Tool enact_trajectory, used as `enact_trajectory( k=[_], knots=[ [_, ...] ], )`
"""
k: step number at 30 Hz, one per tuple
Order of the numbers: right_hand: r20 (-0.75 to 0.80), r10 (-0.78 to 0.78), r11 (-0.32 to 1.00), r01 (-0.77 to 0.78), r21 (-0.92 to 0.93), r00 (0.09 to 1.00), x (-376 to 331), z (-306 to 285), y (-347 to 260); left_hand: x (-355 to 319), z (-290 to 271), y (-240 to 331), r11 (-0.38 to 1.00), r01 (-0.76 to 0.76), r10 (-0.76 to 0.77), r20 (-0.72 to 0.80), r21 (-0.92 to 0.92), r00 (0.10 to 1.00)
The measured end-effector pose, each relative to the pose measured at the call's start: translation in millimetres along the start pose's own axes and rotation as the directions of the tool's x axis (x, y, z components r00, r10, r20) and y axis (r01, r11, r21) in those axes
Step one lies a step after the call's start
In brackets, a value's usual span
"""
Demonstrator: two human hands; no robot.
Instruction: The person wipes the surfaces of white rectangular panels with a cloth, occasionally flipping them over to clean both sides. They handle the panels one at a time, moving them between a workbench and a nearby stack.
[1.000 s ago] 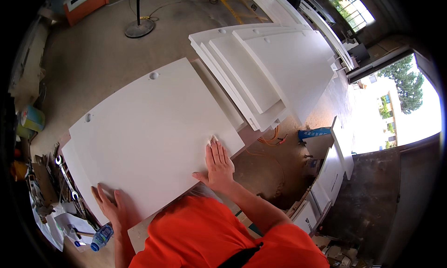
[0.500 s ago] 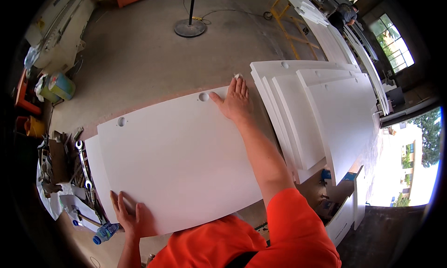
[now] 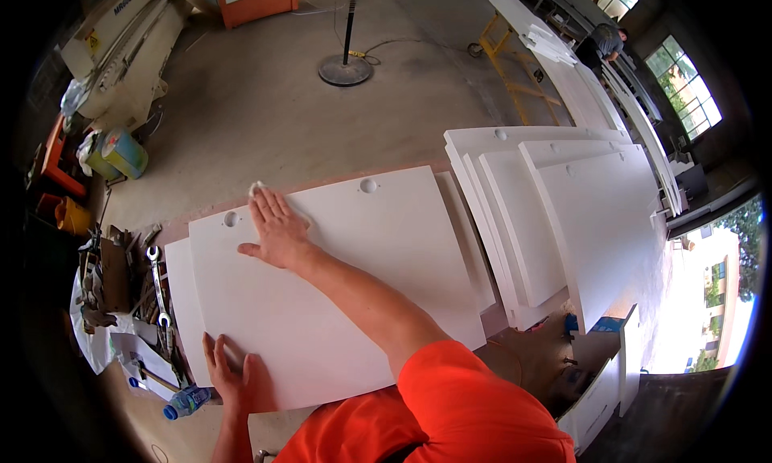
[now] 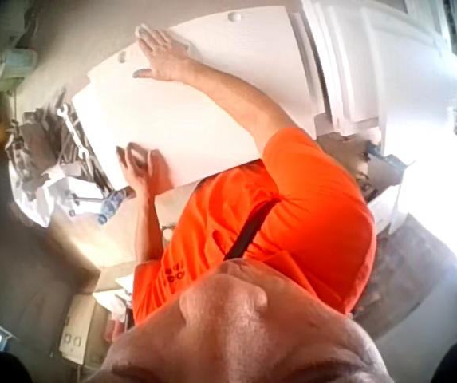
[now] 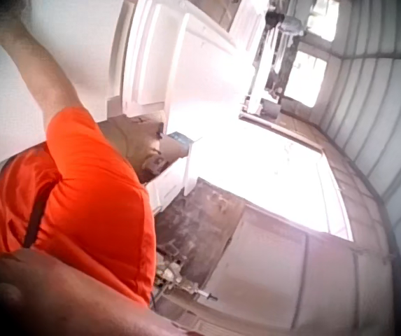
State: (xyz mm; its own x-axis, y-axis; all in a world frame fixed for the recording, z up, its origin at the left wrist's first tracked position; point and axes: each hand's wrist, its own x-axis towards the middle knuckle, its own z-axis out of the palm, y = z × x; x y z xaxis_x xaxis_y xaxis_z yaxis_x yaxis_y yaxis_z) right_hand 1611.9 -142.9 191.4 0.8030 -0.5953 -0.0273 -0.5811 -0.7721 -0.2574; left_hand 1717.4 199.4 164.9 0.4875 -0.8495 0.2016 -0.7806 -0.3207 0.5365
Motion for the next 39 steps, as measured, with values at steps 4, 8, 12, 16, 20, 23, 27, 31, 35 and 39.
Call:
enact_trajectory(
  k=[4, 8, 12, 16, 20, 23, 27, 31, 35, 39],
  knots=[
    [-0.220, 0.482, 0.855, -0.511, -0.093, 0.848, -92, -37, 181, 1, -2, 9, 0.998, 0.034, -0.034, -0.013, 0.057, 0.999],
    [-0.256, 0.704, 0.692, -0.720, 0.042, 0.662, -166, -41, 222, 11, 0, 10, 0.999, 0.006, -0.006, 0.009, 0.052, 1.000],
    [-0.198, 0.764, 0.640, -0.760, 0.111, 0.615, -270, -11, 150, 1, -5, 4, 0.998, 0.056, -0.056, -0.041, 0.002, 0.998],
    [-0.214, 0.833, 0.532, -0.845, 0.053, 0.510, -382, 6, 73, 1, -13, 8, 0.989, 0.084, -0.095, -0.092, -0.118, 0.991],
    [-0.265, 0.854, 0.504, -0.839, 0.205, 0.448, -432, 16, 36, -6, -18, -6, 0.940, 0.242, -0.261, -0.048, -0.239, 0.964],
    [-0.319, 0.852, 0.499, -0.829, 0.252, 0.416, -445, 25, 16, -8, -23, -23, 0.888, 0.358, -0.373, 0.002, -0.289, 0.928],
    [-0.314, 0.897, 0.419, -0.827, 0.374, 0.312, -455, 21, 14, -2, -46, -35, 0.849, 0.440, -0.408, 0.166, -0.294, 0.898],
    [-0.035, 0.959, 0.212, -0.627, 0.750, 0.282, -486, 18, 61, -11, -52, -49, 0.867, 0.348, -0.321, 0.134, -0.358, 0.937],
    [0.124, 0.965, 0.048, -0.623, 0.781, 0.230, -495, 7, 53, -19, -104, -25, 0.801, 0.387, -0.289, 0.271, -0.457, 0.918],
    [-0.061, 0.939, 0.227, -0.476, 0.850, 0.339, -499, -102, 4, -33, -159, -24, 0.511, 0.531, -0.330, 0.417, -0.676, 0.847]
  ],
)
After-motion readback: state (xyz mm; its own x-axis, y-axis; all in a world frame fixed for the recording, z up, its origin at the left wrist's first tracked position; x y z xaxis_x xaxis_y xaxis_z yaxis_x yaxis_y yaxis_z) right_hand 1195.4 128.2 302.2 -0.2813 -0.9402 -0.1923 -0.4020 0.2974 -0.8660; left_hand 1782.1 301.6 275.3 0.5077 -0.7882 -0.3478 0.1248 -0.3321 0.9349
